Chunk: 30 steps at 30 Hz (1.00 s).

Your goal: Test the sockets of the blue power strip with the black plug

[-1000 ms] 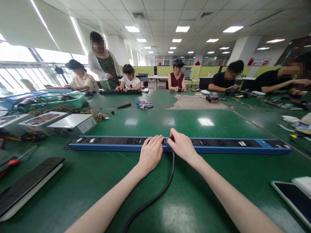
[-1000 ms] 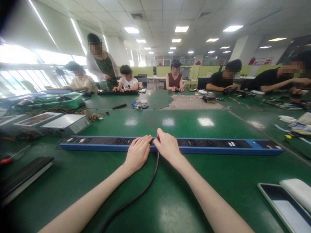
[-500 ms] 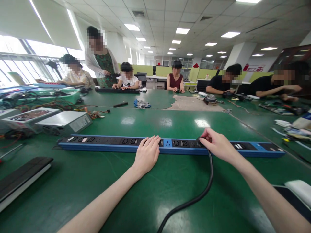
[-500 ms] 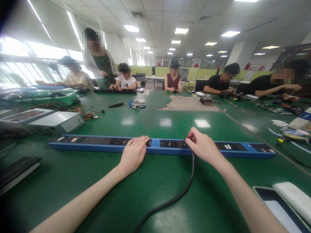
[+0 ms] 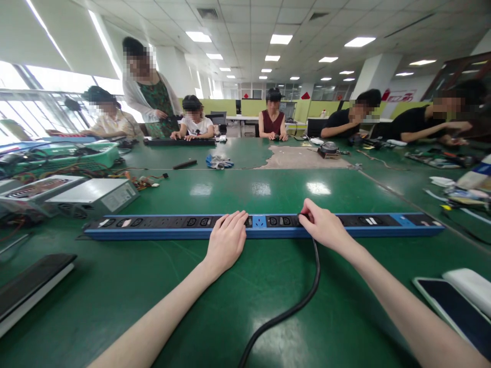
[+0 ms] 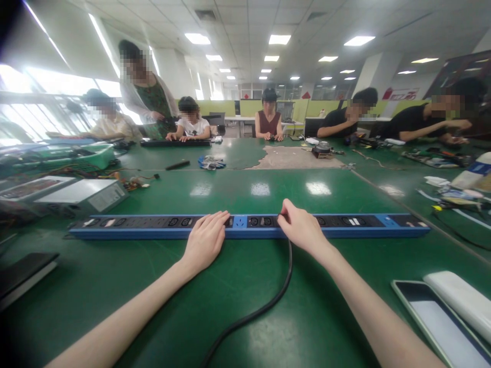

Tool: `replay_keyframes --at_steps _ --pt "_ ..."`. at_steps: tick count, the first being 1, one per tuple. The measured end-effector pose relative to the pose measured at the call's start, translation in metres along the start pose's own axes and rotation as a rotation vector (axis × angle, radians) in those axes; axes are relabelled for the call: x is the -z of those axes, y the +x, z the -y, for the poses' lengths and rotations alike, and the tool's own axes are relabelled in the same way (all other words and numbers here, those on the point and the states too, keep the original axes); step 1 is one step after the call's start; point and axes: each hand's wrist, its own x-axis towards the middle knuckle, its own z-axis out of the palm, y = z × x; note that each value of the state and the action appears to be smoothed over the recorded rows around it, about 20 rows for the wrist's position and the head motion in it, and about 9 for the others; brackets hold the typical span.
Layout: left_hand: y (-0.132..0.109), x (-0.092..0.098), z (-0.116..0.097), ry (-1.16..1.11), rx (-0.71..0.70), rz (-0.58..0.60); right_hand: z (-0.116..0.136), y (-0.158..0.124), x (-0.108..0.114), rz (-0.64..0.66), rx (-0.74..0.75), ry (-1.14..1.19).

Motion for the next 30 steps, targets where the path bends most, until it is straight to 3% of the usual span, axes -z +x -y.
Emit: replay_keyframes --at_steps 7,12,22,25,30 --pt "0.000 -0.001 0.000 0.011 -0.008 -0.010 0.013 0.000 -0.008 0.015 0.010 -0.091" --pt "0.000 -0.002 -0.001 0.013 -0.014 -0.037 0.017 -0.010 -0.010 -0.078 0.060 -0.144" --pt "0.000 -0.003 0.000 0.008 -0.020 -0.038 0.013 -0.005 -0.005 -0.009 0.056 -0.158" --pt "0.001 -0.003 -0.001 0.005 -0.022 -0.034 0.008 0.002 0.011 0.000 0.034 -0.056" --pt "0.002 -0.004 -0.001 0.004 -0.020 -0.023 -0.006 0.007 0.070 -0.222 -0.018 0.215"
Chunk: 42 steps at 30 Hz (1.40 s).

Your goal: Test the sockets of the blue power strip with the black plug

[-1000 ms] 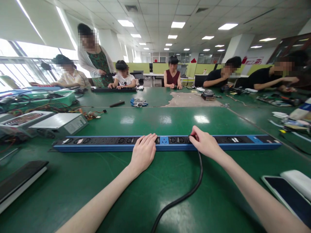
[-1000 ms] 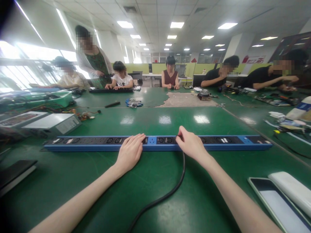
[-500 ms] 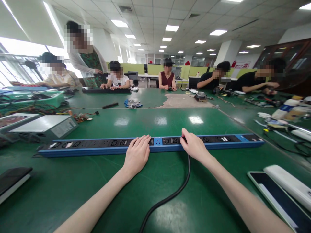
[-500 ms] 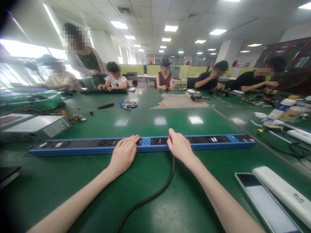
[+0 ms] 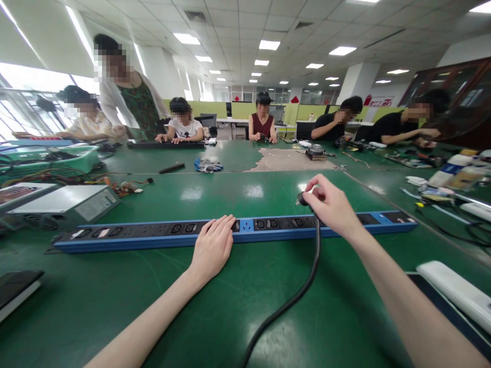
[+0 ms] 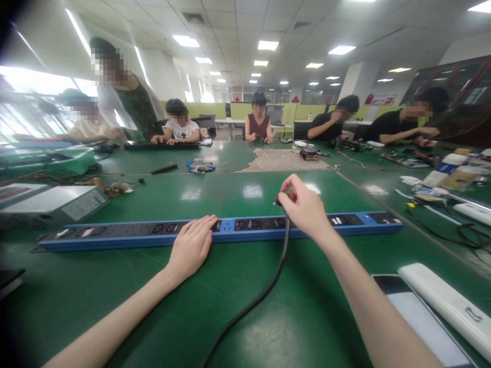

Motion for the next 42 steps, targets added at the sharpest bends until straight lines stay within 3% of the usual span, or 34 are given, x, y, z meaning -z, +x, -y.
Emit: replay_keyframes --at_steps 3,5,11,17,24,28,31,34,42 --pt "0.000 -0.001 0.000 -0.006 -0.006 -0.004 -0.012 0.006 0.029 0.010 0.014 0.048" --pt "0.000 -0.001 -0.001 -0.009 -0.008 -0.008 -0.027 0.009 0.036 0.062 -0.004 0.025" --pt "0.000 -0.001 -0.001 0.009 -0.008 0.006 -0.073 0.013 0.026 0.164 -0.054 -0.149" --pt "0.001 -0.003 0.000 0.016 -0.019 0.002 -0.085 0.012 0.017 0.269 -0.013 -0.253" --pt "0.000 -0.005 0.000 0.017 -0.024 0.005 -0.091 0.007 0.032 0.545 -0.224 0.134" --pt "0.000 -0.005 0.001 0.019 -0.028 0.003 -0.095 0.001 0.048 0.680 -0.113 0.150" --pt "0.000 -0.006 0.002 0.023 -0.033 0.002 -0.096 0.002 0.049 0.649 0.008 0.013" --pt "0.000 -0.006 0.002 0.026 -0.037 0.008 -0.092 0.005 0.045 0.539 0.040 -0.179" --pt "0.000 -0.005 0.001 0.022 -0.026 0.016 -0.047 -0.003 0.044 0.107 0.134 -0.573"
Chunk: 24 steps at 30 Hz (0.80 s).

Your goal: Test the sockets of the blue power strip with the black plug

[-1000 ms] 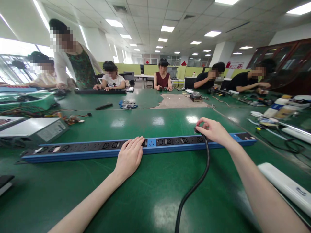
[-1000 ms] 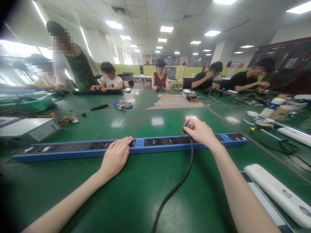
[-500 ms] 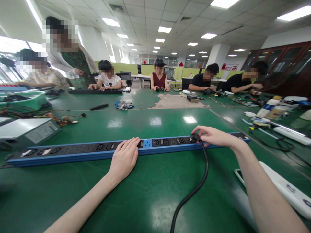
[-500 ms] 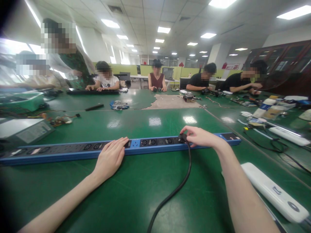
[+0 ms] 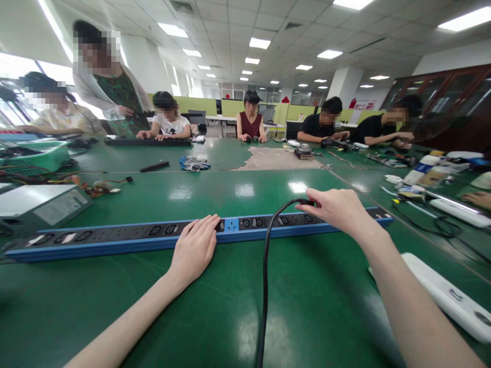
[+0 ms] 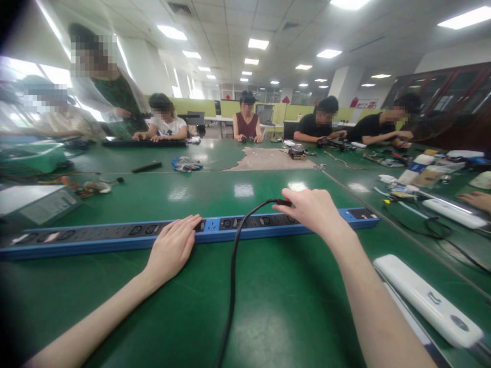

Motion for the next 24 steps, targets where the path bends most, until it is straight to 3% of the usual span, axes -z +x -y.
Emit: replay_keyframes --at_steps 3,6,8,11,16,20,24 --pt "0.000 0.000 0.000 -0.003 -0.005 -0.005 0.018 0.001 0.011 -0.165 -0.110 0.059" --pt "-0.001 -0.001 0.000 -0.004 -0.006 -0.009 0.026 0.008 0.019 -0.322 -0.226 0.331" --pt "-0.001 -0.001 0.000 -0.001 -0.002 -0.008 0.021 0.015 0.017 -0.333 -0.279 0.541" --pt "0.000 -0.001 0.000 0.003 0.001 -0.003 0.005 0.022 0.001 -0.151 -0.361 0.603" --pt "-0.001 -0.002 0.001 0.004 0.000 -0.008 -0.009 0.025 -0.041 0.226 -0.423 0.270" --pt "-0.001 -0.003 0.001 0.003 0.001 -0.010 0.003 0.023 -0.063 0.260 -0.364 0.137" --pt "-0.001 -0.002 0.001 -0.001 0.004 -0.014 0.006 0.024 -0.071 0.263 -0.348 0.128"
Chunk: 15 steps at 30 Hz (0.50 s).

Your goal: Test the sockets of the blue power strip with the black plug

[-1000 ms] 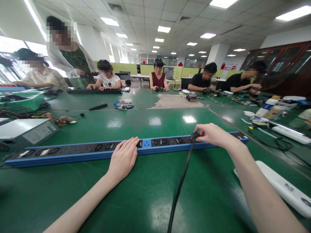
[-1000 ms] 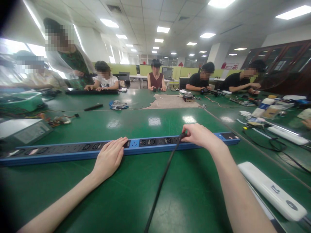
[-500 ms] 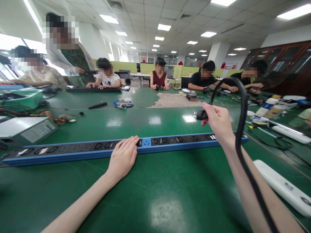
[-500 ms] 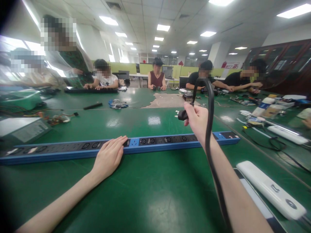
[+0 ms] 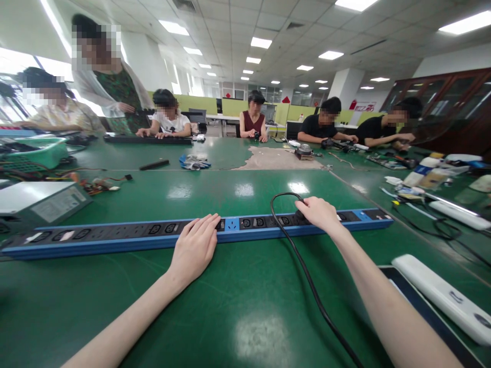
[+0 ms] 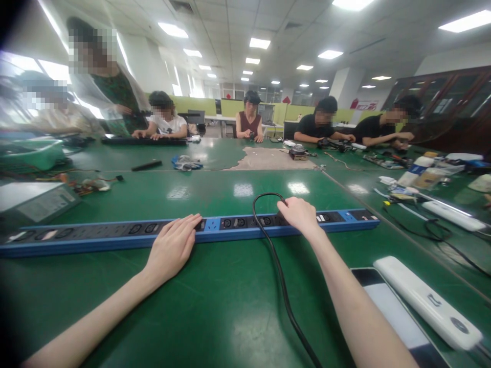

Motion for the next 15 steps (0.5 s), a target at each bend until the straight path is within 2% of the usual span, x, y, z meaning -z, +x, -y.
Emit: replay_keyframes --at_steps 4,8,15 --pt "0.001 0.002 -0.001 -0.002 0.002 0.000 -0.003 0.005 -0.004 0.106 -0.043 0.058" --pt "0.001 0.003 -0.002 0.012 0.001 0.010 0.002 0.011 -0.010 0.092 -0.026 0.001" --pt "0.001 0.003 -0.002 0.013 0.005 0.003 0.009 0.026 -0.014 0.221 0.003 -0.012"
